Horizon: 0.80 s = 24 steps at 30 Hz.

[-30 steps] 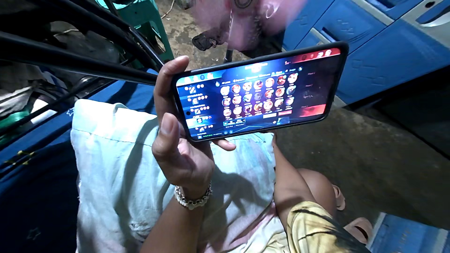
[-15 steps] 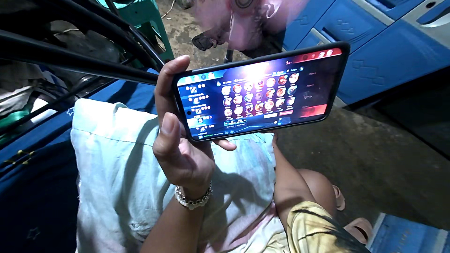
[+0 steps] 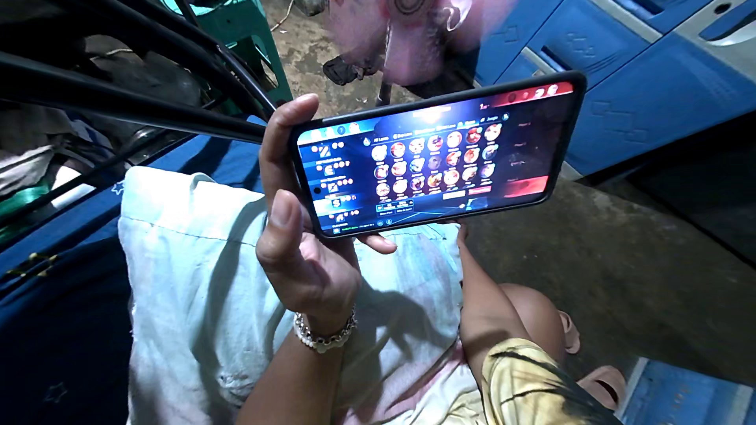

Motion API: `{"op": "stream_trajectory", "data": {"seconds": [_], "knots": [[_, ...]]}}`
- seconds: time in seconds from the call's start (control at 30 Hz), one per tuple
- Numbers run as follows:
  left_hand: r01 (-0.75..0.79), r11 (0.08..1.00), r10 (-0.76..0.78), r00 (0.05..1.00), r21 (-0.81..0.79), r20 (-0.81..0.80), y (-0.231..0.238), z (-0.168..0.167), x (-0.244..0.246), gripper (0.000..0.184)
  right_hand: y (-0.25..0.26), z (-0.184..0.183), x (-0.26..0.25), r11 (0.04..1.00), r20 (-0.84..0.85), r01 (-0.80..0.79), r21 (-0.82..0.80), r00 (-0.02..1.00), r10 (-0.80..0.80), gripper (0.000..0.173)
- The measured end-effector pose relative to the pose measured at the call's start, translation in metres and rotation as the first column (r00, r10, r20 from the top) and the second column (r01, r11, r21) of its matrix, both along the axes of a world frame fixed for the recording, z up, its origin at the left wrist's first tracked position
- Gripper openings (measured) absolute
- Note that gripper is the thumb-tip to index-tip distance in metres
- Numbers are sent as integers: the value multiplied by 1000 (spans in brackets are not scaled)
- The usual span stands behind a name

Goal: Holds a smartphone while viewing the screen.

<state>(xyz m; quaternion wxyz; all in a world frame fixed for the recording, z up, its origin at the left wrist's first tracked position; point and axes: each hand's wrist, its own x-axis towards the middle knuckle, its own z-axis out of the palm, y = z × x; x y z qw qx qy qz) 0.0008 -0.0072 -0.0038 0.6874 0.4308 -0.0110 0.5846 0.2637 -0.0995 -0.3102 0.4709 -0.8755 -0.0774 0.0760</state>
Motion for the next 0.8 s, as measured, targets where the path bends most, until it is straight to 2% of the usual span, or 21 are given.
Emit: {"op": "stream_trajectory", "data": {"seconds": [0.03, 0.07, 0.1, 0.13, 0.2, 0.23, 0.3, 0.33, 0.4, 0.57, 0.6, 0.67, 0.73, 0.8], "knots": [[-1, 1000, 1, 1000, -1, 3, 0, 0, 0, 51, 2, 35, 4, 999, -307, -18, -49, 952, 2, 38], [-2, 1000, 2, 1000, -4, 3, 0, 0, 0, 51, 5, 48, 9, 999, -448, 18, -31, 893, -30, 41], [3, 1000, -3, 1000, -3, 6, 0, 0, 0, 51, 4, 44, 14, 999, -485, 30, -18, 874, -35, 41], [6, 1000, -6, 1000, -1, 7, 0, 0, 0, 52, -3, 28, 17, 1000, -437, 11, 26, 899, 2, 40], [12, 1000, -12, 1000, -8, 9, 0, 0, 0, 52, -13, -30, 26, 985, -203, 3, 175, 979, 33, 32], [12, 1000, -12, 1000, -10, 9, 0, 0, 0, 52, -13, -27, 28, 987, -242, 4, 159, 970, 35, 32], [1, 1000, -1, 1000, -6, 3, 0, 0, 0, 52, -3, 36, 22, 1000, -517, 12, 7, 856, -7, 39], [-3, 1000, 3, 1000, -8, 3, 0, 0, 0, 52, -1, 45, 15, 997, -498, 68, 29, 866, -44, 38], [0, 1000, 0, 1000, -10, 4, -1, 1, 1, 52, -7, 33, 11, 980, -392, 110, 164, 919, -38, 32], [9, 1000, -9, 1000, -11, 1, -1, 1, 0, 52, -8, 35, 13, 988, -398, 102, 116, 916, -48, 32], [6, 1000, -6, 1000, -12, 2, -1, 1, 0, 51, -7, 34, 16, 989, -421, 105, 108, 906, -50, 32], [2, 1000, -2, 1000, -15, 5, -1, 1, 1, 51, -8, 55, 18, 994, -537, 78, 74, 843, -26, 36], [2, 1000, -2, 1000, -13, 6, -1, 0, 1, 51, -8, 41, 14, 990, -438, 94, 103, 898, -40, 32], [-1, 1000, 1, 1000, -14, -2, -1, 1, 1, 51, -9, 43, 9, 990, -401, 80, 116, 916, -27, 32]]}}
